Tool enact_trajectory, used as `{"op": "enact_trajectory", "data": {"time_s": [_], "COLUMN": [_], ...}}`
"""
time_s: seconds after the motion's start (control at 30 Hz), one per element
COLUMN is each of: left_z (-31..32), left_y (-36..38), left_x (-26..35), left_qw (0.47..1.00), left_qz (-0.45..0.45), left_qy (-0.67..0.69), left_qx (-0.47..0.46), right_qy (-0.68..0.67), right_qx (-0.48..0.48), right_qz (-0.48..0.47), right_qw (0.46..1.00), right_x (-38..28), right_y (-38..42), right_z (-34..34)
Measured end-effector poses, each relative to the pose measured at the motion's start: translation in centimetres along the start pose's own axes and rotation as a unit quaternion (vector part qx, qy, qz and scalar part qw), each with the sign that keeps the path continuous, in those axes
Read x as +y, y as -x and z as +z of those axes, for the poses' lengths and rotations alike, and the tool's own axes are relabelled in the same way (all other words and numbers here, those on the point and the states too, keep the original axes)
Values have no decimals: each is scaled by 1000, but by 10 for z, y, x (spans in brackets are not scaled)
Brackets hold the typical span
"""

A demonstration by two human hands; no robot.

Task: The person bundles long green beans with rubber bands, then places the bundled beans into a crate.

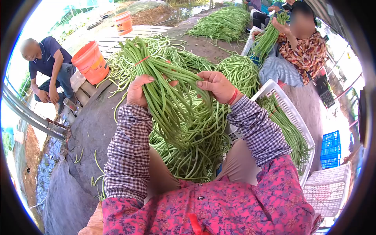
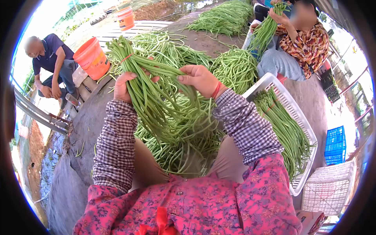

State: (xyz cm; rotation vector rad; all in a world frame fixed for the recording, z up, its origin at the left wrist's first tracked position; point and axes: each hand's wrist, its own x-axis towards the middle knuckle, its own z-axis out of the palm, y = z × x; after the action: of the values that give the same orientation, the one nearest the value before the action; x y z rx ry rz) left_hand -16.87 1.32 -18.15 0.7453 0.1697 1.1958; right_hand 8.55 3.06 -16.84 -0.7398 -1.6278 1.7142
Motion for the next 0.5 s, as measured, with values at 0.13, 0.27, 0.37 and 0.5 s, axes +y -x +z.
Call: {"op": "enact_trajectory", "data": {"time_s": [0.13, 0.27, 0.37, 0.5], "left_z": [-5, 10, 7, 5], "left_y": [-2, -4, -8, -12], "left_x": [3, -2, -8, -18], "left_qw": [996, 997, 998, 997], "left_qz": [-38, -39, -38, -22], "left_qy": [-80, -58, -39, -56], "left_qx": [21, 22, 25, 54], "right_qy": [-179, 103, 343, 413], "right_qx": [-79, 92, 217, 107], "right_qz": [23, -90, -184, -67], "right_qw": [980, 986, 895, 902], "right_x": [-11, 23, 16, -9], "right_y": [12, -3, -5, 4], "right_z": [-20, -36, -9, 45]}}
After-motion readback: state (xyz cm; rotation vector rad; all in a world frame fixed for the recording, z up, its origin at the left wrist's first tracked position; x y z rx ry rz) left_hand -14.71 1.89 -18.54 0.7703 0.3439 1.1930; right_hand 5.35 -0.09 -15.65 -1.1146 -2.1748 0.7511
